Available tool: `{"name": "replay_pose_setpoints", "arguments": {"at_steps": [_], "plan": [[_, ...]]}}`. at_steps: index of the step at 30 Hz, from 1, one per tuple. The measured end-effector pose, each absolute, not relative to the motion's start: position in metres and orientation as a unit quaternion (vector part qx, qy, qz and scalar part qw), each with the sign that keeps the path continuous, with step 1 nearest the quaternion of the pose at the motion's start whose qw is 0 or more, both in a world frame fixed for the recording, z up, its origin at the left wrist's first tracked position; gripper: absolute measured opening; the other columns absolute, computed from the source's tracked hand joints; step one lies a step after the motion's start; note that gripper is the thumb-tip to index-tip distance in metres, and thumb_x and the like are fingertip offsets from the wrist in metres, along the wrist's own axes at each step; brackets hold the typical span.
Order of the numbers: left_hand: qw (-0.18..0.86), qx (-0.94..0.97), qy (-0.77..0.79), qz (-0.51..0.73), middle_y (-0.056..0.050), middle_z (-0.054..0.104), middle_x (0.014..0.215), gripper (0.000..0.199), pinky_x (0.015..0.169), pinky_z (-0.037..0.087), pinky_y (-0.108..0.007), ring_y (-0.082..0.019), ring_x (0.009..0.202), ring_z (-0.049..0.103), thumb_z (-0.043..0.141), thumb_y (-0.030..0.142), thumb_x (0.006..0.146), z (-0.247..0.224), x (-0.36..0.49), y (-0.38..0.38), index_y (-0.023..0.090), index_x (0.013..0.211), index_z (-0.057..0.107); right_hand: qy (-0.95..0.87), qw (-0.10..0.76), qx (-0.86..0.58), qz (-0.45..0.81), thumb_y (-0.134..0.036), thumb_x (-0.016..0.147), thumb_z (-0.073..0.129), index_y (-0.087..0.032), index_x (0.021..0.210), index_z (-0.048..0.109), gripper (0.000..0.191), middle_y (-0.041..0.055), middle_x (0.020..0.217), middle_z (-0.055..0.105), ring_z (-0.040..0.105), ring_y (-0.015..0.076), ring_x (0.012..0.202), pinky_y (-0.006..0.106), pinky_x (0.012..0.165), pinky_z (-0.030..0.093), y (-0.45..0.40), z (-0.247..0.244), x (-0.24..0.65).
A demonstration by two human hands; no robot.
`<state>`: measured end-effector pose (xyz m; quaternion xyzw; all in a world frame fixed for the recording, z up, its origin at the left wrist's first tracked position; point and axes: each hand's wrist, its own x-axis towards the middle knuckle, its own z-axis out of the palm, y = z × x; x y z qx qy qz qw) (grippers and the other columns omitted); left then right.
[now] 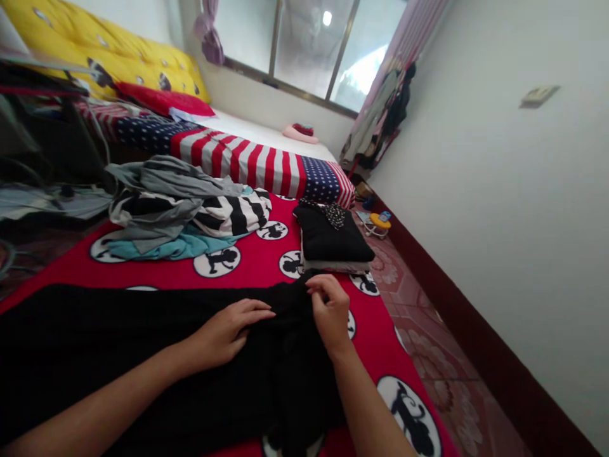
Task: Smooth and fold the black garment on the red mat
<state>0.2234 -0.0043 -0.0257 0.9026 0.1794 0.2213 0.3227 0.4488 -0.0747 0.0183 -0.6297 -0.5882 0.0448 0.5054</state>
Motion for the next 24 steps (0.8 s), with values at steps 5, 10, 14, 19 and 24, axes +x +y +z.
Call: {"name": "replay_pose_setpoints", "arguments": {"at_steps": [5, 10, 14, 19, 24], "plan": [[0.274, 0.913, 0.225, 0.200, -0.008, 0.055, 0.131, 0.061, 0.099, 0.047, -0.043, -0.026, 0.117, 0.054, 0.060, 0.009, 0.075, -0.024, 0.229, -0.007, 0.028, 0.133, 0.053, -0.550, 0.453, -0.701, 0.024, -0.014, 0.071, 0.054, -0.018, 0.101, 0.068, 0.033, 0.0074, 0.103, 0.064, 0.061, 0.0156, 0.076, 0.032, 0.075, 0.052, -0.049, 0.001, 0.505], [0.146, 0.943, 0.205, 0.219, -0.013, 0.037, 0.149, 0.067, 0.098, 0.046, -0.047, -0.030, 0.125, 0.048, 0.056, 0.003, 0.078, -0.030, 0.244, -0.008, 0.032, 0.138, 0.049, -0.575, 0.402, -0.708, 0.080, -0.014, 0.070, 0.057, -0.021, 0.111, 0.070, 0.044, 0.0045, 0.102, 0.071, 0.063, 0.0150, 0.074, 0.029, 0.075, 0.051, -0.029, -0.011, 0.515], [0.039, 0.955, 0.160, 0.246, -0.014, 0.045, 0.144, 0.055, 0.093, 0.047, -0.046, -0.030, 0.124, 0.049, 0.053, 0.004, 0.083, -0.031, 0.266, -0.014, 0.028, 0.133, 0.053, -0.561, 0.411, -0.713, 0.086, -0.023, 0.075, 0.059, -0.022, 0.091, 0.075, 0.023, 0.0030, 0.089, 0.075, 0.067, 0.0215, 0.086, 0.033, 0.082, 0.051, -0.023, -0.009, 0.513], [0.087, 0.959, 0.130, 0.236, -0.008, 0.069, 0.097, 0.020, 0.078, 0.046, -0.038, -0.024, 0.094, 0.061, 0.052, 0.016, 0.090, -0.017, 0.286, -0.021, 0.021, 0.100, 0.068, -0.550, 0.433, -0.707, 0.100, -0.024, 0.072, 0.059, -0.022, 0.089, 0.075, 0.023, 0.0029, 0.088, 0.075, 0.068, 0.0220, 0.084, 0.033, 0.082, 0.051, -0.024, -0.005, 0.511], [0.426, 0.806, 0.225, 0.343, -0.004, 0.068, 0.085, 0.022, 0.075, 0.046, -0.029, -0.018, 0.081, 0.062, 0.045, 0.026, 0.094, 0.004, 0.264, -0.017, 0.021, 0.088, 0.065, -0.511, 0.490, -0.696, 0.119, -0.026, 0.070, 0.056, -0.019, 0.086, 0.074, 0.025, 0.0057, 0.088, 0.073, 0.066, 0.0219, 0.085, 0.034, 0.080, 0.051, -0.036, -0.007, 0.524]]}}
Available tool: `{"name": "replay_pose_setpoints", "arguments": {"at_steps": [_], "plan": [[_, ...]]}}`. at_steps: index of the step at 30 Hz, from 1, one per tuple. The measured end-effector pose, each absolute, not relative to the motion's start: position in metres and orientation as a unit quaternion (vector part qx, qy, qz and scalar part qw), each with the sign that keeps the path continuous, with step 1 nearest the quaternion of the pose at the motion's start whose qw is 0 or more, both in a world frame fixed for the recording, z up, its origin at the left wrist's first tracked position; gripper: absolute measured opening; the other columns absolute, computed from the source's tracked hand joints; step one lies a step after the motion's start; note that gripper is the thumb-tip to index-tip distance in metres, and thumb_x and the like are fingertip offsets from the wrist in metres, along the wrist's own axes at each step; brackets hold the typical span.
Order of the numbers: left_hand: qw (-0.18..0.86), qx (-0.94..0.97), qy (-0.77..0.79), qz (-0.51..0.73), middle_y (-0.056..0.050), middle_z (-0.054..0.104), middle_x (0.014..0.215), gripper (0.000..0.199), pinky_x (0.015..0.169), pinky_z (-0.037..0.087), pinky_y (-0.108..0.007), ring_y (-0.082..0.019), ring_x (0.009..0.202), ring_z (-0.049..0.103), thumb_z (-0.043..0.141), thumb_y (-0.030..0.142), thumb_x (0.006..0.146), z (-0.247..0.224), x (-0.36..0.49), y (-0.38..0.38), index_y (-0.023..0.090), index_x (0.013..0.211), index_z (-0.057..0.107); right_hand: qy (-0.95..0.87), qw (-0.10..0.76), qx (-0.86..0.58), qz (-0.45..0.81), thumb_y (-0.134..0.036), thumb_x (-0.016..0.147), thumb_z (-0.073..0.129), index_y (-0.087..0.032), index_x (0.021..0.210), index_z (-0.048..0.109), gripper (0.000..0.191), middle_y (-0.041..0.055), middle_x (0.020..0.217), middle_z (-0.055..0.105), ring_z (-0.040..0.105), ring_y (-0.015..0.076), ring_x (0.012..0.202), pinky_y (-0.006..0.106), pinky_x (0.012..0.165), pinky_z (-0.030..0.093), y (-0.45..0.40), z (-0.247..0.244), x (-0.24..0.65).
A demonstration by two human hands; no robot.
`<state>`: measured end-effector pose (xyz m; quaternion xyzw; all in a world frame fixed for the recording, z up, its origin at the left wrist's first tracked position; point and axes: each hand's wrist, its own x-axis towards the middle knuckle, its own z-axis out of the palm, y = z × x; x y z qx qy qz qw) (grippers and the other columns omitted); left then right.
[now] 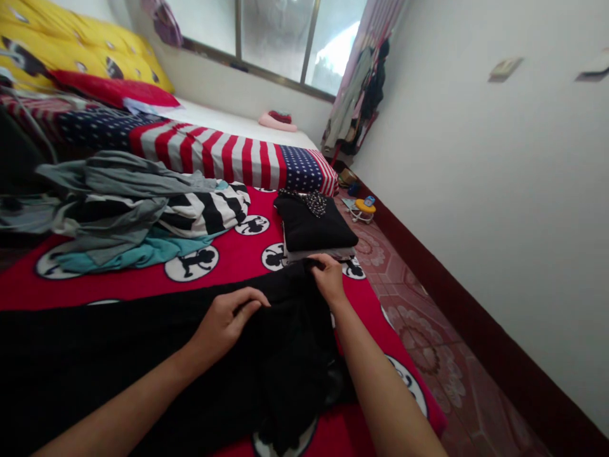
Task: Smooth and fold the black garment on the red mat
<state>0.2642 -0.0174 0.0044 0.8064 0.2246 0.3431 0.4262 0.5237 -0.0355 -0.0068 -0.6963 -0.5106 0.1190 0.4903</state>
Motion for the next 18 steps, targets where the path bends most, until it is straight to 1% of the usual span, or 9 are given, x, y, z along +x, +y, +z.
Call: {"name": "replay_pose_setpoints", "arguments": {"at_steps": [2, 5, 7, 9, 11, 13, 14, 16, 18], "plan": [[0.522, 0.737, 0.248, 0.349, -0.003, 0.067, 0.082, 0.024, 0.072, 0.046, -0.028, -0.017, 0.077, 0.061, 0.047, 0.035, 0.093, 0.006, 0.253, -0.013, 0.020, 0.086, 0.064, -0.492, 0.508, -0.694, 0.135, -0.026, 0.067, 0.057, -0.018, 0.084, 0.073, 0.025, 0.0054, 0.087, 0.073, 0.066, 0.0216, 0.086, 0.034, 0.081, 0.051, -0.041, -0.012, 0.529], [0.576, 0.702, 0.259, 0.329, -0.002, 0.064, 0.078, 0.027, 0.068, 0.045, -0.026, -0.017, 0.073, 0.059, 0.049, 0.041, 0.090, -0.001, 0.244, -0.008, 0.019, 0.083, 0.062, -0.461, 0.524, -0.696, 0.168, -0.024, 0.062, 0.057, -0.018, 0.078, 0.071, 0.022, 0.0042, 0.082, 0.072, 0.066, 0.0210, 0.081, 0.034, 0.078, 0.052, -0.046, -0.025, 0.530], [0.576, 0.722, 0.254, 0.287, -0.002, 0.063, 0.076, 0.027, 0.067, 0.044, -0.026, -0.017, 0.072, 0.058, 0.049, 0.041, 0.090, -0.008, 0.244, -0.008, 0.019, 0.082, 0.062, -0.431, 0.533, -0.704, 0.186, -0.023, 0.060, 0.059, -0.017, 0.077, 0.068, 0.020, 0.0041, 0.078, 0.070, 0.066, 0.0201, 0.075, 0.032, 0.071, 0.054, -0.047, -0.032, 0.529], [0.562, 0.758, 0.235, 0.232, -0.002, 0.066, 0.079, 0.026, 0.072, 0.045, -0.026, -0.018, 0.076, 0.060, 0.048, 0.039, 0.091, -0.014, 0.245, -0.009, 0.019, 0.084, 0.065, -0.394, 0.546, -0.714, 0.191, -0.024, 0.061, 0.060, -0.018, 0.084, 0.063, 0.024, 0.0040, 0.080, 0.068, 0.065, 0.0187, 0.070, 0.031, 0.064, 0.054, -0.049, -0.034, 0.525], [0.550, 0.781, 0.220, 0.196, -0.002, 0.070, 0.087, 0.029, 0.079, 0.045, -0.027, -0.019, 0.084, 0.063, 0.046, 0.038, 0.092, -0.017, 0.247, -0.011, 0.020, 0.090, 0.068, -0.356, 0.560, -0.724, 0.192, -0.030, 0.068, 0.057, -0.020, 0.095, 0.057, 0.029, 0.0036, 0.084, 0.066, 0.066, 0.0169, 0.067, 0.030, 0.059, 0.055, -0.051, -0.033, 0.520], [0.553, 0.782, 0.219, 0.186, -0.003, 0.072, 0.093, 0.033, 0.084, 0.046, -0.027, -0.019, 0.091, 0.065, 0.043, 0.039, 0.094, -0.019, 0.249, -0.012, 0.021, 0.097, 0.069, -0.330, 0.560, -0.732, 0.204, -0.038, 0.077, 0.051, -0.022, 0.102, 0.051, 0.030, 0.0018, 0.084, 0.064, 0.065, 0.0153, 0.062, 0.029, 0.053, 0.055, -0.053, -0.030, 0.512], [0.556, 0.780, 0.221, 0.185, -0.003, 0.073, 0.094, 0.034, 0.085, 0.046, -0.028, -0.020, 0.092, 0.065, 0.042, 0.039, 0.095, -0.020, 0.250, -0.012, 0.021, 0.100, 0.069, -0.326, 0.552, -0.737, 0.216, -0.042, 0.079, 0.049, -0.023, 0.104, 0.049, 0.031, 0.0003, 0.080, 0.063, 0.064, 0.0147, 0.059, 0.028, 0.050, 0.054, -0.054, -0.028, 0.507], [0.557, 0.779, 0.224, 0.183, -0.003, 0.073, 0.095, 0.032, 0.085, 0.046, -0.028, -0.019, 0.092, 0.066, 0.043, 0.037, 0.094, -0.019, 0.251, -0.012, 0.020, 0.104, 0.069, -0.334, 0.524, -0.746, 0.239, -0.044, 0.076, 0.056, -0.023, 0.106, 0.047, 0.038, -0.0042, 0.069, 0.060, 0.060, 0.0141, 0.050, 0.026, 0.043, 0.050, -0.057, -0.026, 0.498], [0.554, 0.782, 0.214, 0.186, -0.003, 0.074, 0.096, 0.029, 0.086, 0.047, -0.027, -0.019, 0.092, 0.067, 0.046, 0.033, 0.093, -0.016, 0.248, -0.012, 0.020, 0.105, 0.070, -0.354, 0.491, -0.756, 0.247, -0.037, 0.068, 0.064, -0.023, 0.107, 0.047, 0.045, -0.0085, 0.058, 0.055, 0.054, 0.0138, 0.044, 0.024, 0.040, 0.046, -0.061, -0.023, 0.494]]}}
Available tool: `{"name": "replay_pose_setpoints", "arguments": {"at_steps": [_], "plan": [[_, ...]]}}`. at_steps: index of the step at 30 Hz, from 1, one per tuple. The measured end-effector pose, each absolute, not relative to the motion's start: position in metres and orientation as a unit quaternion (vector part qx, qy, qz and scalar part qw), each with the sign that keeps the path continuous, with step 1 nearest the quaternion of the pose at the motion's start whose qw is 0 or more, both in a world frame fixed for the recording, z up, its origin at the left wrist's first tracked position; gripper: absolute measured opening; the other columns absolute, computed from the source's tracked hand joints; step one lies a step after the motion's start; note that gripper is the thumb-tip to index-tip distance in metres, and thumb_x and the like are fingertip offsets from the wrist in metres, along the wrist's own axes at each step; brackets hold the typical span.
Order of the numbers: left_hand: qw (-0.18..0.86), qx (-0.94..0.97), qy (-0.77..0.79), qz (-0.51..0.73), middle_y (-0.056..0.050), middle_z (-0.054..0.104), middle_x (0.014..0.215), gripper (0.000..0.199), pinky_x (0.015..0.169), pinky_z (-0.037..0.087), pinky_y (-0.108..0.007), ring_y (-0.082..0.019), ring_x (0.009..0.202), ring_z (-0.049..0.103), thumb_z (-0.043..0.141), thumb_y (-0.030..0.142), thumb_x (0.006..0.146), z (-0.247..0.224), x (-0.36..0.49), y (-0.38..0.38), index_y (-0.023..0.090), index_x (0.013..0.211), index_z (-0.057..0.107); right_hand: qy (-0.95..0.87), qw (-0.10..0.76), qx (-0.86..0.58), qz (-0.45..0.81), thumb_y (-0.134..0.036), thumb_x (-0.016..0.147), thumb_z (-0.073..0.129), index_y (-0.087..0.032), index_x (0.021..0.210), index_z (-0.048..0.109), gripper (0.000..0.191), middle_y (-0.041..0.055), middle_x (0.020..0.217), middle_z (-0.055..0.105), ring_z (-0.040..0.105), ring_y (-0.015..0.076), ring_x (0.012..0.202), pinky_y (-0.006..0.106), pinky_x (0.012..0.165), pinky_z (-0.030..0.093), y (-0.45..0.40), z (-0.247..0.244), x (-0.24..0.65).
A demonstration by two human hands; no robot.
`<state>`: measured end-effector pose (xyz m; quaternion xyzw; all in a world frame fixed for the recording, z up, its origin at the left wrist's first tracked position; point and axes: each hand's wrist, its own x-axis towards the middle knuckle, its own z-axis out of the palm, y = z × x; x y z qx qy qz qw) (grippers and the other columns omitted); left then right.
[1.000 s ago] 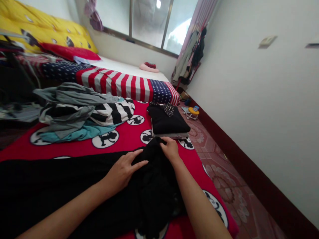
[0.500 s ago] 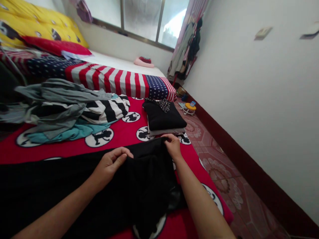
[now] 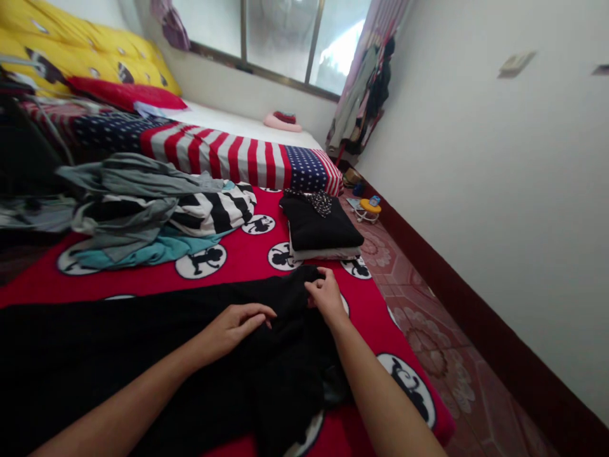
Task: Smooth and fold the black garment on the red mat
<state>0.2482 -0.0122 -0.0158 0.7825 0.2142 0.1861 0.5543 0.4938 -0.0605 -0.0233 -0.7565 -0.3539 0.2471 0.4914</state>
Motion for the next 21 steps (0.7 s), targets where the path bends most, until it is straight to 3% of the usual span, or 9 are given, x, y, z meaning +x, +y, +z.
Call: {"name": "replay_pose_setpoints", "arguments": {"at_steps": [4, 6, 9, 12, 14, 16, 19, 21], "plan": [[0.501, 0.806, 0.193, 0.249, -0.004, 0.072, 0.100, 0.024, 0.086, 0.048, -0.026, -0.017, 0.094, 0.066, 0.049, 0.023, 0.091, 0.001, 0.226, -0.007, 0.021, 0.103, 0.070, -0.400, 0.421, -0.785, 0.214, -0.018, 0.056, 0.064, -0.021, 0.090, 0.057, 0.035, -0.0080, 0.051, 0.051, 0.049, 0.0131, 0.047, 0.022, 0.043, 0.035, -0.076, -0.013, 0.503], [0.420, 0.823, 0.224, 0.310, -0.005, 0.070, 0.107, 0.026, 0.091, 0.048, -0.027, -0.017, 0.100, 0.064, 0.048, 0.020, 0.092, 0.008, 0.208, -0.001, 0.020, 0.106, 0.069, -0.439, 0.328, -0.826, 0.132, -0.016, 0.057, 0.062, -0.021, 0.088, 0.062, 0.031, -0.0041, 0.056, 0.056, 0.051, 0.0150, 0.052, 0.024, 0.046, 0.032, -0.082, -0.006, 0.508], [0.272, 0.845, 0.325, 0.325, -0.009, 0.062, 0.128, 0.033, 0.106, 0.040, -0.038, -0.021, 0.120, 0.056, 0.047, 0.023, 0.093, 0.006, 0.182, 0.013, 0.020, 0.123, 0.062, -0.510, 0.250, -0.822, -0.037, -0.027, 0.074, 0.057, -0.023, 0.106, 0.063, 0.033, 0.0038, 0.084, 0.067, 0.061, 0.0211, 0.069, 0.031, 0.057, 0.041, -0.083, 0.001, 0.502], [0.172, 0.863, 0.416, 0.228, -0.011, 0.050, 0.143, 0.041, 0.114, 0.028, -0.052, -0.025, 0.134, 0.044, 0.044, 0.031, 0.096, -0.007, 0.154, 0.029, 0.022, 0.135, 0.053, -0.622, 0.280, -0.727, -0.077, -0.037, 0.087, 0.049, -0.021, 0.114, 0.060, 0.033, 0.0091, 0.110, 0.066, 0.063, 0.0257, 0.098, 0.039, 0.083, 0.049, -0.071, -0.002, 0.488], [0.133, 0.864, 0.455, 0.169, -0.010, 0.053, 0.141, 0.041, 0.115, 0.024, -0.054, -0.024, 0.134, 0.044, 0.037, 0.032, 0.098, -0.011, 0.130, 0.043, 0.023, 0.134, 0.053, -0.682, 0.270, -0.677, -0.055, -0.039, 0.090, 0.046, -0.020, 0.113, 0.062, 0.033, 0.0107, 0.118, 0.065, 0.060, 0.0266, 0.111, 0.042, 0.096, 0.045, -0.059, -0.011, 0.486], [0.105, 0.858, 0.483, 0.140, -0.011, 0.061, 0.131, 0.040, 0.113, 0.028, -0.052, -0.025, 0.125, 0.052, 0.035, 0.035, 0.098, -0.008, 0.100, 0.058, 0.021, 0.129, 0.058, -0.698, 0.234, -0.675, -0.039, -0.040, 0.089, 0.047, -0.018, 0.115, 0.062, 0.038, 0.0132, 0.123, 0.063, 0.058, 0.0288, 0.115, 0.045, 0.099, 0.044, -0.046, -0.022, 0.494], [0.096, 0.857, 0.495, 0.111, -0.012, 0.070, 0.107, 0.039, 0.098, 0.043, -0.043, -0.027, 0.104, 0.062, 0.047, 0.047, 0.092, -0.001, 0.056, 0.076, 0.019, 0.108, 0.069, -0.669, 0.160, -0.725, -0.041, -0.050, 0.080, 0.056, -0.016, 0.124, 0.060, 0.055, 0.0167, 0.126, 0.062, 0.056, 0.0358, 0.117, 0.050, 0.094, 0.046, -0.034, -0.036, 0.517], [0.082, 0.869, 0.483, 0.077, -0.011, 0.070, 0.100, 0.040, 0.085, 0.047, -0.037, -0.027, 0.098, 0.063, 0.055, 0.053, 0.087, 0.000, 0.036, 0.079, 0.019, 0.101, 0.070, -0.649, 0.124, -0.751, -0.020, -0.058, 0.075, 0.061, -0.018, 0.125, 0.060, 0.065, 0.0163, 0.120, 0.065, 0.059, 0.0370, 0.111, 0.048, 0.086, 0.049, -0.033, -0.039, 0.527]]}}
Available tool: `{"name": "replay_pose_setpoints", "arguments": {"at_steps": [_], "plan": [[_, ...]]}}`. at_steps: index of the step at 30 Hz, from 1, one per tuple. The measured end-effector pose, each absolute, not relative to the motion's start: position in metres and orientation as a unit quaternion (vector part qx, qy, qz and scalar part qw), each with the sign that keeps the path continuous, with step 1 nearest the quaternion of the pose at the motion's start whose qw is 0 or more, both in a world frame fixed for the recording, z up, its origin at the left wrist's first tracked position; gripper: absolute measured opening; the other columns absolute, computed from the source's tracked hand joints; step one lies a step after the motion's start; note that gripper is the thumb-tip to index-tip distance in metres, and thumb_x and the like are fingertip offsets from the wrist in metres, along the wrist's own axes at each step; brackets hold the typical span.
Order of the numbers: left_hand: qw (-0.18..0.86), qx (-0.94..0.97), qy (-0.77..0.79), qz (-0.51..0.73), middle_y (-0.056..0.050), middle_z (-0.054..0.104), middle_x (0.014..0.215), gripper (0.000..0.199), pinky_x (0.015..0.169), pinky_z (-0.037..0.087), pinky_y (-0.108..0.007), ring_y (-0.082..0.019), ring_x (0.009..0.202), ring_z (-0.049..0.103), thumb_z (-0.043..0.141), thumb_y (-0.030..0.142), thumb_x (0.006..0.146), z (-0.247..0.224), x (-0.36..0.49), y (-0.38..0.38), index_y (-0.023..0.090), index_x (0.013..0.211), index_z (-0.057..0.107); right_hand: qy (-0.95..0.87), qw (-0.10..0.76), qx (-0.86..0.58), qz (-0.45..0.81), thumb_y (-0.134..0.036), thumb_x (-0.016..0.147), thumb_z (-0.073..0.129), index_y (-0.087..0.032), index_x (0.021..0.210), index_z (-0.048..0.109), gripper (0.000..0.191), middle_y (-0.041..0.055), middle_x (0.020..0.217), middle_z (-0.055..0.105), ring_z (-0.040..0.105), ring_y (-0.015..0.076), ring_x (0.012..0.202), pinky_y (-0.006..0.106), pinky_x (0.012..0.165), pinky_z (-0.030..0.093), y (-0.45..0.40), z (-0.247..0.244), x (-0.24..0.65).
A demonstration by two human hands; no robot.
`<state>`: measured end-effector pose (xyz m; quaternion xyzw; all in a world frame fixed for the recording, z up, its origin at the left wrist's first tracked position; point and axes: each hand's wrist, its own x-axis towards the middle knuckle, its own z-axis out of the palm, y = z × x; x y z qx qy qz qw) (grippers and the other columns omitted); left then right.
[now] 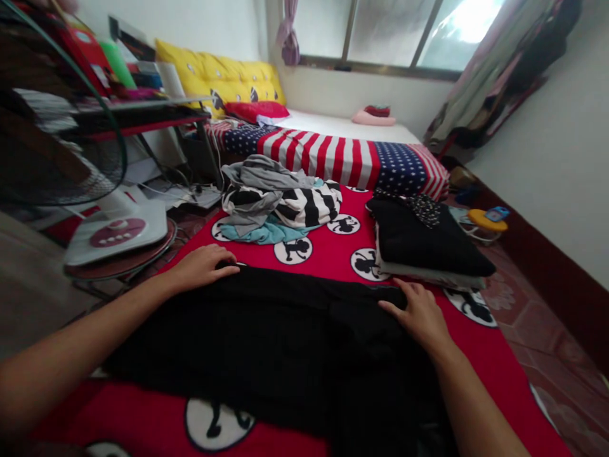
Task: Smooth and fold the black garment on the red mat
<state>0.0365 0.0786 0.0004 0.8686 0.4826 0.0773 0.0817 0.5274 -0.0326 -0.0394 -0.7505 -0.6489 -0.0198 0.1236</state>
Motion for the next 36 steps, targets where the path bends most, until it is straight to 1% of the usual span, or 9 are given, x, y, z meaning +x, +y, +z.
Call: {"name": "replay_pose_setpoints", "arguments": {"at_steps": [4, 9, 11, 13, 16, 21, 26, 32, 36], "plan": [[0.021, 0.890, 0.455, 0.000, -0.010, 0.072, 0.098, 0.040, 0.070, 0.045, -0.032, -0.027, 0.090, 0.066, 0.049, 0.053, 0.092, -0.007, 0.027, 0.070, 0.019, 0.106, 0.066, -0.602, 0.123, -0.786, 0.062, -0.064, 0.072, 0.060, -0.016, 0.116, 0.065, 0.065, 0.0100, 0.080, 0.072, 0.068, 0.0303, 0.076, 0.036, 0.063, 0.048, -0.042, -0.031, 0.526], [-0.028, 0.887, 0.459, 0.033, -0.011, 0.071, 0.092, 0.043, 0.067, 0.042, -0.032, -0.028, 0.087, 0.066, 0.044, 0.055, 0.093, -0.001, 0.046, 0.083, 0.018, 0.099, 0.065, -0.571, 0.211, -0.793, 0.024, -0.070, 0.072, 0.057, -0.017, 0.103, 0.068, 0.062, -0.0013, 0.043, 0.052, 0.058, 0.0243, 0.048, 0.031, 0.050, 0.038, -0.044, -0.006, 0.521], [-0.073, 0.877, 0.465, 0.092, -0.011, 0.070, 0.095, 0.041, 0.072, 0.043, -0.034, -0.029, 0.090, 0.065, 0.048, 0.054, 0.092, 0.005, 0.057, 0.099, 0.018, 0.102, 0.065, -0.556, 0.242, -0.793, -0.055, -0.067, 0.076, 0.056, -0.017, 0.102, 0.068, 0.057, 0.0012, 0.050, 0.056, 0.061, 0.0260, 0.056, 0.033, 0.055, 0.041, -0.034, 0.000, 0.523], [-0.101, 0.864, 0.472, 0.144, -0.013, 0.068, 0.105, 0.036, 0.080, 0.043, -0.038, -0.030, 0.098, 0.062, 0.057, 0.045, 0.089, 0.008, 0.066, 0.114, 0.017, 0.112, 0.064, -0.562, 0.253, -0.776, -0.137, -0.059, 0.080, 0.054, -0.017, 0.106, 0.066, 0.051, 0.0096, 0.077, 0.067, 0.065, 0.0305, 0.079, 0.038, 0.068, 0.047, -0.024, 0.000, 0.523], [-0.110, 0.856, 0.472, 0.179, -0.014, 0.059, 0.126, 0.047, 0.093, 0.040, -0.042, -0.031, 0.116, 0.054, 0.066, 0.030, 0.084, 0.006, 0.071, 0.120, 0.019, 0.128, 0.056, -0.601, 0.277, -0.724, -0.195, -0.044, 0.085, 0.052, -0.015, 0.117, 0.060, 0.044, 0.0172, 0.114, 0.063, 0.057, 0.0341, 0.109, 0.048, 0.090, 0.046, -0.022, -0.001, 0.506], [0.044, 0.889, 0.392, 0.230, -0.006, 0.069, 0.104, 0.022, 0.089, 0.045, -0.033, -0.020, 0.100, 0.062, 0.053, 0.032, 0.093, -0.007, 0.054, 0.081, 0.020, 0.104, 0.068, -0.709, 0.377, -0.594, -0.037, -0.029, 0.090, 0.055, -0.023, 0.108, 0.062, 0.020, 0.0091, 0.116, 0.062, 0.060, 0.0238, 0.109, 0.040, 0.098, 0.046, -0.066, 0.011, 0.424], [0.103, 0.882, 0.422, 0.182, -0.004, 0.069, 0.097, 0.022, 0.086, 0.047, -0.028, -0.018, 0.096, 0.063, 0.050, 0.030, 0.094, -0.016, 0.038, 0.053, 0.021, 0.096, 0.070, -0.793, 0.308, -0.476, 0.221, -0.017, 0.092, 0.052, -0.024, 0.101, 0.065, 0.017, 0.0058, 0.108, 0.064, 0.064, 0.0164, 0.098, 0.027, 0.085, 0.053, -0.085, 0.006, 0.339], [0.015, 0.803, 0.571, 0.168, -0.015, 0.061, 0.113, 0.038, 0.096, 0.045, -0.044, -0.032, 0.109, 0.056, 0.064, 0.036, 0.082, -0.016, 0.019, 0.065, 0.014, 0.114, 0.064, -0.753, 0.287, -0.569, 0.164, -0.015, 0.088, 0.054, -0.019, 0.113, 0.062, 0.026, 0.0112, 0.123, 0.058, 0.054, 0.0235, 0.118, 0.041, 0.105, 0.044, -0.038, -0.023, 0.333], [0.066, 0.765, 0.617, 0.173, -0.016, 0.063, 0.115, 0.059, 0.098, 0.045, -0.042, -0.032, 0.110, 0.058, 0.071, 0.044, 0.074, -0.021, 0.006, 0.067, 0.013, 0.122, 0.059, -0.716, 0.234, -0.642, 0.144, -0.023, 0.084, 0.062, -0.017, 0.136, 0.047, 0.054, 0.0128, 0.143, 0.044, 0.038, 0.0267, 0.136, 0.044, 0.113, 0.035, -0.023, -0.032, 0.336]]}}
